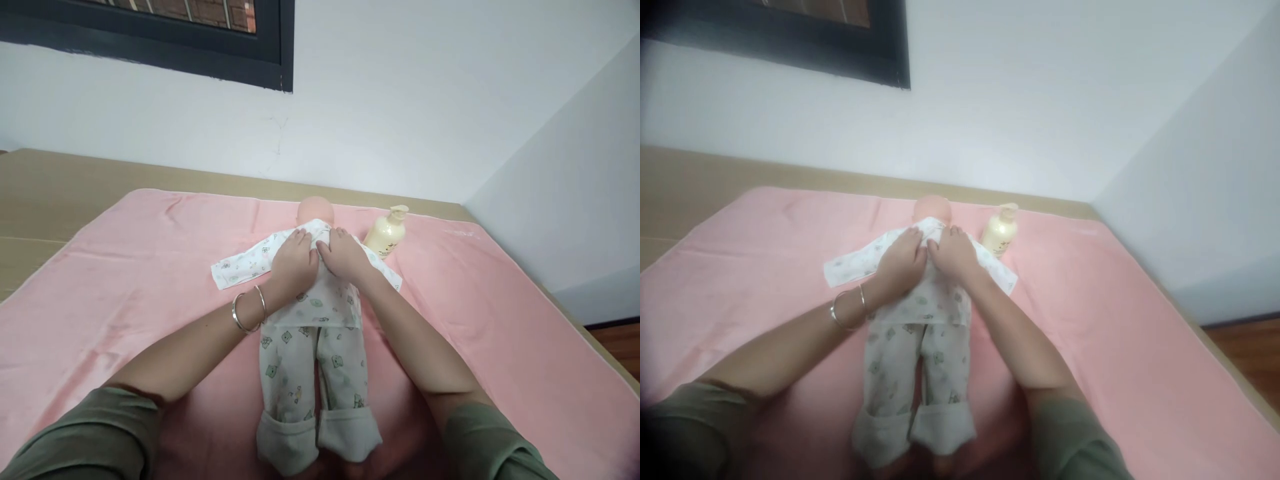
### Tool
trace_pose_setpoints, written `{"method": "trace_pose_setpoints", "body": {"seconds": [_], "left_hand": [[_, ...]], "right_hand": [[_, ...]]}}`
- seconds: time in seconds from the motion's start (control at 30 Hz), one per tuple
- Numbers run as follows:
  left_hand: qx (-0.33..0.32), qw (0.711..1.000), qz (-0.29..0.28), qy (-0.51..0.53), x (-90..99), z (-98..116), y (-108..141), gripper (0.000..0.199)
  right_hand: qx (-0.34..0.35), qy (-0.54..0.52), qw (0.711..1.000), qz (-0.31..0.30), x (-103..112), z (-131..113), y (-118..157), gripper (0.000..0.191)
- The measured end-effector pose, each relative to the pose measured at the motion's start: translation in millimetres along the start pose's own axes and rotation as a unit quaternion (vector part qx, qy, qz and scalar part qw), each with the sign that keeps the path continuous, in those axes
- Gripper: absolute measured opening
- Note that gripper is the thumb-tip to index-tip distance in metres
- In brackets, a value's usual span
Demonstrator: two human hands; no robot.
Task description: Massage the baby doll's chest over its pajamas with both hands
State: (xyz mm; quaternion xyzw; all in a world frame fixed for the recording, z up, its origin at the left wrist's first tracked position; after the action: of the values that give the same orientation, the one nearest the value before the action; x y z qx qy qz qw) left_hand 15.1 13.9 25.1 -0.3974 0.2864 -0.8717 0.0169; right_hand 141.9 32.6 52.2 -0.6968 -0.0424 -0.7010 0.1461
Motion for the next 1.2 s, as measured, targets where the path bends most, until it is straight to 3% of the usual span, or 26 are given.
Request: {"method": "trace_pose_setpoints", "body": {"seconds": [0.1,0.17,0.27,0.37,0.47,0.7,0.97,1.07,1.2], "left_hand": [[0.102,0.995,0.000,0.002,-3.3,-19.6,-12.1,0.055],[0.126,0.992,-0.007,-0.009,-5.2,-25.5,-15.4,0.058],[0.085,0.996,-0.024,-0.024,-6.2,-17.1,-9.2,0.052],[0.032,0.998,-0.027,-0.037,-4.4,-0.6,2.9,0.051],[0.007,0.999,-0.030,-0.039,-1.0,6.9,5.6,0.051],[0.108,0.994,-0.017,-0.024,2.2,-17.3,-16.2,0.042],[-0.011,0.999,-0.014,-0.045,-1.8,9.4,8.9,0.046],[0.002,0.998,-0.025,-0.052,0.4,7.9,4.7,0.045],[0.075,0.994,-0.075,-0.024,9.2,-8.1,-16.4,0.036]], "right_hand": [[0.029,0.087,0.994,0.061,0.9,-19.7,19.2,0.046],[0.047,0.113,0.988,0.096,-1.7,-27.2,26.0,0.046],[0.067,0.056,0.993,0.073,-6.2,-21.6,17.5,0.046],[-0.003,-0.033,0.999,-0.001,-9.3,0.4,-4.0,0.059],[-0.054,-0.047,0.997,-0.040,-10.8,12.4,-14.7,0.073],[0.020,0.034,0.998,0.053,-4.2,-14.2,9.3,0.049],[0.045,-0.039,0.998,-0.009,-7.2,17.8,-18.1,0.045],[0.056,-0.003,0.998,-0.012,-4.7,13.4,-12.7,0.046],[0.050,0.055,0.997,0.031,-4.0,-11.1,5.5,0.048]]}}
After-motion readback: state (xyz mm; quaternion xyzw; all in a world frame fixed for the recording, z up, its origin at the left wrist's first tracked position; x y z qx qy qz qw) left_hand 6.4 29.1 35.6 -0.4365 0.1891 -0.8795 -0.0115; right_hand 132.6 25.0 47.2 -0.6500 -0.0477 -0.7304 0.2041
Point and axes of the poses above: each hand's wrist, its own y-axis away from the middle knuckle, its own x-axis out of the back of the hand, z = x × y, the point moved 3 cm from there along -y, towards the middle knuckle, and after that the axes turned 14 degrees about y, right-handed, at the moved point
